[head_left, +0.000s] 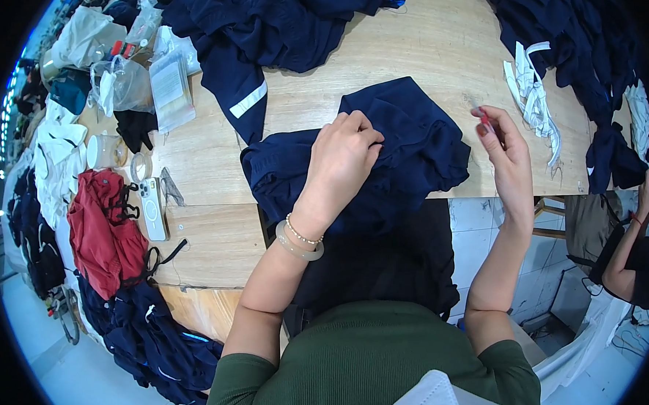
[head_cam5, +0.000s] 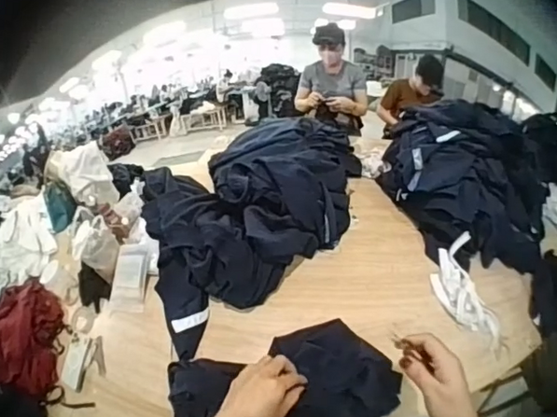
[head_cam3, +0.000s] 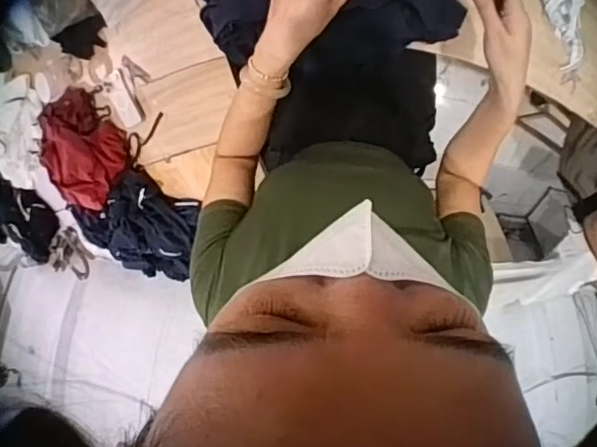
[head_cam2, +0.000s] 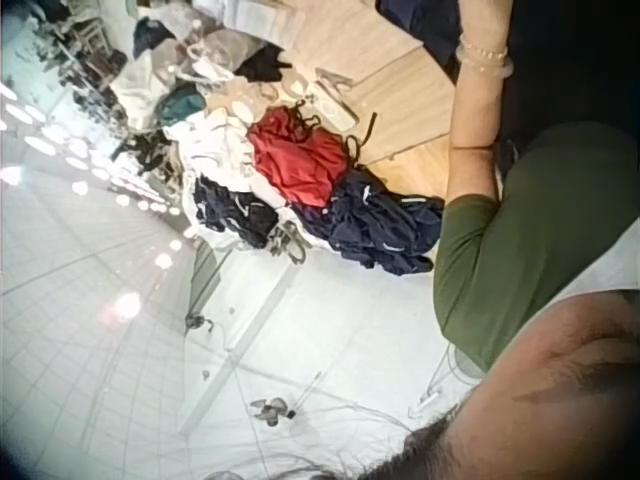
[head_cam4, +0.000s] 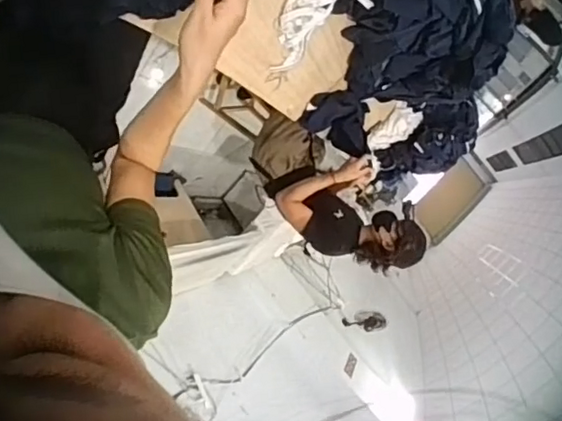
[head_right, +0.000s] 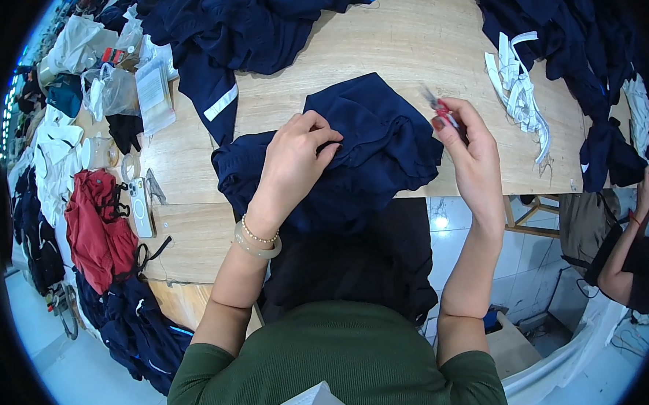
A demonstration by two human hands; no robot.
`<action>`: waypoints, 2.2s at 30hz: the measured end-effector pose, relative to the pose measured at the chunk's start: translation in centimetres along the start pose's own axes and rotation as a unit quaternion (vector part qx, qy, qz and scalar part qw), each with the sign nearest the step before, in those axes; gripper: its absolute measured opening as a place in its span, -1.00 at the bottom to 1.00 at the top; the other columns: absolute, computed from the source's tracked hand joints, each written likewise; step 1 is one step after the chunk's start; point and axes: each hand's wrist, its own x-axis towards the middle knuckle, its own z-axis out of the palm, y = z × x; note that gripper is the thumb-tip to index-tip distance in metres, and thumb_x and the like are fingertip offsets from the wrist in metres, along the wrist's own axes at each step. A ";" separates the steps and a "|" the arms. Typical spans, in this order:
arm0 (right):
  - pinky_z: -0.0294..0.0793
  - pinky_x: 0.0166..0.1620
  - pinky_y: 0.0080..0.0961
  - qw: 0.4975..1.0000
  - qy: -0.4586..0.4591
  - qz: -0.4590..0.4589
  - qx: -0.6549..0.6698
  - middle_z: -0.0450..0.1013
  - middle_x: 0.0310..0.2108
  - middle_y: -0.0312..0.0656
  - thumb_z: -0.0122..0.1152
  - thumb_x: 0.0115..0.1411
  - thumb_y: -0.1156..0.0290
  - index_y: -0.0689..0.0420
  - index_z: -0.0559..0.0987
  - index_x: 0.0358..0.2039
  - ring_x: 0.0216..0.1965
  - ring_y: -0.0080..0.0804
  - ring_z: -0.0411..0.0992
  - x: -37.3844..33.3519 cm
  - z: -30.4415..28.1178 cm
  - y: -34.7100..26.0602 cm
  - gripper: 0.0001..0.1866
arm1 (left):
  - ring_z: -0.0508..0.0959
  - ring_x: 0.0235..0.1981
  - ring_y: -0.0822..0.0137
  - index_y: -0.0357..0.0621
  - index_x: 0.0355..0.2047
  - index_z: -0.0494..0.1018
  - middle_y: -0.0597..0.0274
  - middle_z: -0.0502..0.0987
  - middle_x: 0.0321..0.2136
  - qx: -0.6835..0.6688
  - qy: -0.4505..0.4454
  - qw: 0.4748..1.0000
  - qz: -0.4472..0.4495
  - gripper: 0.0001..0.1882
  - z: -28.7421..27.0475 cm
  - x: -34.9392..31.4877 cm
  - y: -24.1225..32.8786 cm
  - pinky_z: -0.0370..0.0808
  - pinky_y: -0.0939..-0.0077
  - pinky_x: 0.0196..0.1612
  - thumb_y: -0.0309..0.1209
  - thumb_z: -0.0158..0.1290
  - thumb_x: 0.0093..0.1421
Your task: Trimming loose threads from navy blue athletic garments using manual thread snips at a garment factory workstation.
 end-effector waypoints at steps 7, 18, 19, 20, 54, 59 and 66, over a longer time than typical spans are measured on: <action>0.42 -0.22 -0.59 0.990 -0.116 -0.044 -0.069 0.51 -0.40 -0.26 0.27 0.14 0.52 0.24 0.58 -0.20 -0.36 -0.53 0.43 1.8 1.6 -0.5 -0.80 | 0.56 -0.30 0.21 -0.24 -0.35 0.59 0.22 0.52 -0.35 -0.009 0.022 0.999 0.029 -0.89 0.6 -0.8 0.1 0.54 0.40 -0.24 -0.55 0.20 0.07; 0.44 -0.20 -0.45 0.938 -0.202 -0.145 -0.241 0.52 -0.40 -0.17 0.32 -0.02 0.59 0.27 0.61 -0.34 -0.33 -0.36 0.47 3.6 3.0 -1.0 -0.82 | 0.54 -0.29 0.22 -0.22 -0.34 0.58 0.24 0.52 -0.36 -0.025 0.029 0.999 0.019 -0.89 -0.1 -1.1 0.6 0.54 0.43 -0.23 -0.55 0.19 0.08; 0.44 -0.20 -0.45 0.938 -0.203 -0.145 -0.241 0.52 -0.40 -0.17 0.32 -0.02 0.59 0.27 0.61 -0.34 -0.33 -0.36 0.47 3.7 3.1 -1.1 -0.82 | 0.54 -0.29 0.22 -0.22 -0.34 0.58 0.24 0.52 -0.36 -0.025 0.030 0.999 0.018 -0.89 0.0 -1.1 0.5 0.54 0.43 -0.23 -0.55 0.19 0.08; 0.43 -0.19 -0.41 0.934 -0.212 -0.141 -0.251 0.51 -0.41 -0.17 0.33 0.00 0.52 0.25 0.62 -0.36 -0.31 -0.31 0.46 3.7 3.2 -1.2 -0.84 | 0.53 -0.30 0.24 -0.21 -0.36 0.58 0.26 0.52 -0.37 -0.006 0.023 0.999 0.021 -0.90 0.2 -1.1 0.4 0.54 0.44 -0.24 -0.55 0.19 0.07; 0.39 -0.21 -0.36 0.900 -0.242 -0.198 -0.304 0.47 -0.47 -0.21 0.33 -0.03 0.53 0.23 0.60 -0.40 -0.32 -0.24 0.41 3.7 4.7 -0.6 -0.86 | 0.58 -0.49 0.31 -0.22 -0.36 0.53 0.20 0.53 -0.47 -0.093 0.075 0.993 -0.017 -0.91 0.5 -1.0 -0.3 0.50 0.54 -0.43 -0.59 0.16 0.09; 0.43 -0.12 -0.37 0.932 -0.236 -0.128 -0.244 0.49 -0.41 -0.17 0.30 0.01 0.54 0.24 0.61 -0.36 -0.25 -0.30 0.46 3.4 3.2 -0.5 -0.86 | 0.61 -0.43 0.43 -0.24 -0.28 0.53 0.21 0.59 -0.40 -0.105 0.249 0.954 -0.131 -0.92 -3.0 -1.5 -2.8 0.51 0.62 -0.38 -0.58 0.07 0.22; 0.39 -0.13 -0.57 0.996 -0.015 -0.025 0.086 0.41 -0.38 -0.31 0.10 0.25 0.54 0.24 0.48 -0.14 -0.31 -0.55 0.40 2.6 -2.2 4.5 -0.83 | 0.58 -0.28 0.39 -0.37 -0.12 0.52 0.13 0.61 -0.30 0.191 0.411 0.854 -0.256 -0.79 -10.8 -9.1 -15.0 0.50 0.50 -0.14 -0.48 0.02 0.32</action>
